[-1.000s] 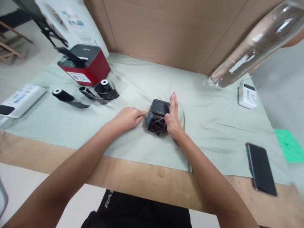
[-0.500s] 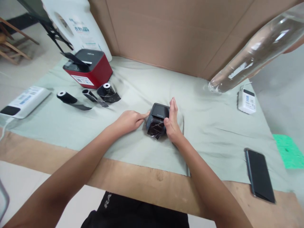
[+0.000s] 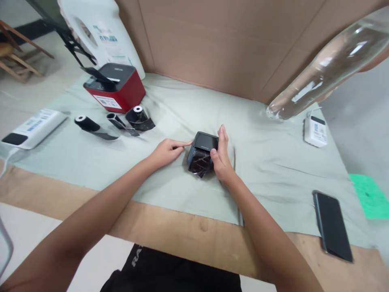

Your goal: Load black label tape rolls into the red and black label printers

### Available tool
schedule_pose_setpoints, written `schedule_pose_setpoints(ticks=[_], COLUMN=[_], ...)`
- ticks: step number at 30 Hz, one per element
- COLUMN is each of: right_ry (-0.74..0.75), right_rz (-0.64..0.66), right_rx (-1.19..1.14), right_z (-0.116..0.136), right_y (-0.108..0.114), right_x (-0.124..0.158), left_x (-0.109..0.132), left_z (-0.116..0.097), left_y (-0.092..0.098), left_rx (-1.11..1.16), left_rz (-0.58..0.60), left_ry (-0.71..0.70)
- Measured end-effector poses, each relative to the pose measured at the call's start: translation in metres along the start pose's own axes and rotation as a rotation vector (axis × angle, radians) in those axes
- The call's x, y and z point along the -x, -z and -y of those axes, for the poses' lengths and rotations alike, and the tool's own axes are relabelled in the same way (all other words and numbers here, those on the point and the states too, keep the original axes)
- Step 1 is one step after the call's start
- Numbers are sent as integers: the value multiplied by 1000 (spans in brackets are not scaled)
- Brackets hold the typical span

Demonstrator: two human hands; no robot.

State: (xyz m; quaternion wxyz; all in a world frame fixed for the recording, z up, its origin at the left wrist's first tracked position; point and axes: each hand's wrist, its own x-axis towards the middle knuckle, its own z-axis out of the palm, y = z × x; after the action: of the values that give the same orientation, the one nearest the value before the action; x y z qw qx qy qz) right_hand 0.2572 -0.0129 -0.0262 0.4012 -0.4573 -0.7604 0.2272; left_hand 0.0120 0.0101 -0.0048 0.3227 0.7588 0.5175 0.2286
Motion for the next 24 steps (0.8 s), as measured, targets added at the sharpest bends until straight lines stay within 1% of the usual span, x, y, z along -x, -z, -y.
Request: schedule_pose_setpoints(ticks=[4,10,18,24], right_ry=[13,1,-83,-103], right_rz=[-2,-24,-65,-67], right_rx=[28,32,-59,-80], right_z=[-2,-4,1,-1], right_y=[0,-1,0,0], right_x=[0,0,0,1], left_x=[0,0,2,3], left_z=[-1,0,0,-2], left_y=[0,0,-1,-1], left_rx=[88,140,137,178], left_rz=[-3,12,-30,-43], left_ry=[23,27,-45,-80])
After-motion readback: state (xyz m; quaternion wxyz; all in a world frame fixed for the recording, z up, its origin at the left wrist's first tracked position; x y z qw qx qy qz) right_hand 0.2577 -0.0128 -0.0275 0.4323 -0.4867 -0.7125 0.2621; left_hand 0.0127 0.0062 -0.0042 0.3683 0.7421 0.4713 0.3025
